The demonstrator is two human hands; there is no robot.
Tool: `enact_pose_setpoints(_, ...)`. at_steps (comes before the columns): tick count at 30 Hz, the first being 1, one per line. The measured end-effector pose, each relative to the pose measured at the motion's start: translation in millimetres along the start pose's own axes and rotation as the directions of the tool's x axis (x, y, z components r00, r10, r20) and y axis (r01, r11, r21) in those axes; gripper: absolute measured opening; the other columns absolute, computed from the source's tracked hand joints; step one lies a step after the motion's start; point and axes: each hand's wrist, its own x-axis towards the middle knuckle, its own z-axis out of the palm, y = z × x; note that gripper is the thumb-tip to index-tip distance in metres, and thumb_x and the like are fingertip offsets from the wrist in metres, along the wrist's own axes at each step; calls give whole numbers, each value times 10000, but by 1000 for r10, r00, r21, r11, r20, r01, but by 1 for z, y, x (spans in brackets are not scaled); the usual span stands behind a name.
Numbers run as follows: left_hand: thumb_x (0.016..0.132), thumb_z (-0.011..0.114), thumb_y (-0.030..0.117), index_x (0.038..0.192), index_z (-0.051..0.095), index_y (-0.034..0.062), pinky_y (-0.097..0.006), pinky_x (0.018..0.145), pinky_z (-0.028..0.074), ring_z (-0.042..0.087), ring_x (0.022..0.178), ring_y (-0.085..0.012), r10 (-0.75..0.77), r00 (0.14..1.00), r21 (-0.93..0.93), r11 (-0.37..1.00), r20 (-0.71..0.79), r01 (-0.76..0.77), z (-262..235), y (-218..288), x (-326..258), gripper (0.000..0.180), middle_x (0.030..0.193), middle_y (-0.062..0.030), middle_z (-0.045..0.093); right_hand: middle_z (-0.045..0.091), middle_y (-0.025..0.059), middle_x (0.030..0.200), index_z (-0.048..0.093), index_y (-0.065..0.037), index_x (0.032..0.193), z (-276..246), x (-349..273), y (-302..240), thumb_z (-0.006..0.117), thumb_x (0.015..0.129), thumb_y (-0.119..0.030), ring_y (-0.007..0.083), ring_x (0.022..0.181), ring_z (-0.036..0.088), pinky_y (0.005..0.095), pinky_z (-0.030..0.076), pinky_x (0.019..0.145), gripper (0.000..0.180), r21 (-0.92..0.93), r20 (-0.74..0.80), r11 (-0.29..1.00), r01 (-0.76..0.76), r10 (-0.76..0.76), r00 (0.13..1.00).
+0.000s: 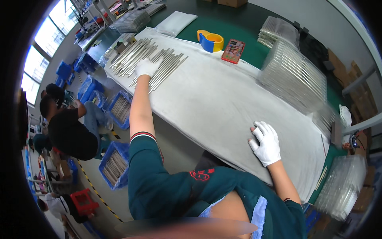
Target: Organizing and aligning thin metal rods on a workbench and inspecting them using a handheld tool.
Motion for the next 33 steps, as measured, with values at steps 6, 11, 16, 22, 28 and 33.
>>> enact_pose_setpoints(6, 693, 481, 776, 1082, 650, 17, -412, 902, 469, 598, 1050, -341, 52, 997, -62, 997, 64, -48, -19, 43, -61, 870, 1082, -229, 629, 588, 138, 1178, 616, -54, 1028, 3, 0, 3, 685, 726, -217, 320, 1136, 523, 430, 404, 978, 351, -5, -40, 1000, 26, -26, 999)
enact_pose_setpoints(11, 690, 489, 778, 1060, 655, 18, -405, 898, 467, 589, 1061, -327, 53, 996, -112, 993, 77, -44, -27, 86, -127, 861, 1093, -214, 619, 541, 150, 1253, 585, -53, 1128, 7, 2, 3, 673, 750, -242, 335, 1188, 481, 432, 374, 1017, 431, 28, -85, 997, 71, -68, 994)
enact_pose_setpoints(16, 734, 450, 763, 1059, 639, 30, -405, 879, 436, 560, 1052, -305, 139, 990, -112, 985, 31, -134, -22, 140, -193, 824, 1077, -166, 608, 441, 219, 1336, 476, -22, 1253, 22, 39, -18, 616, 798, -331, 370, 1251, 403, 449, 303, 1066, 568, 149, -46, 973, 179, -174, 984)
enact_pose_setpoints(22, 779, 560, 579, 1019, 615, -2, -432, 849, 454, 565, 986, -327, 349, 937, -230, 911, -17, -343, -18, 196, -271, 630, 1015, -192, 598, 432, 224, 1333, 402, 34, 1315, 32, 46, -8, 534, 828, -510, 365, 1280, 354, 449, 245, 1078, 742, -93, 90, 985, 143, -135, 987)
enact_pose_setpoints(28, 816, 551, 459, 1186, 541, -20, -448, 787, 483, 588, 913, -346, 481, 876, -309, 828, -37, -468, -17, 227, -315, 605, 967, -213, 601, 371, 208, 1400, 400, 4, 1344, -4, -16, 38, 529, 834, -503, 363, 1311, 316, 458, 213, 1095, 730, -153, 221, 984, 91, -56, 974)
enact_pose_setpoints(33, 860, 489, 379, 1297, 479, 28, -489, 800, 492, 612, 927, -396, 529, 847, -350, 805, 59, -478, -28, 219, -307, 561, 1020, -251, 599, 369, 218, 1391, 413, -10, 1334, -14, -32, 40, 508, 851, -473, 369, 1302, 317, 457, 222, 1091, 675, -148, 204, 982, 116, -84, 975)
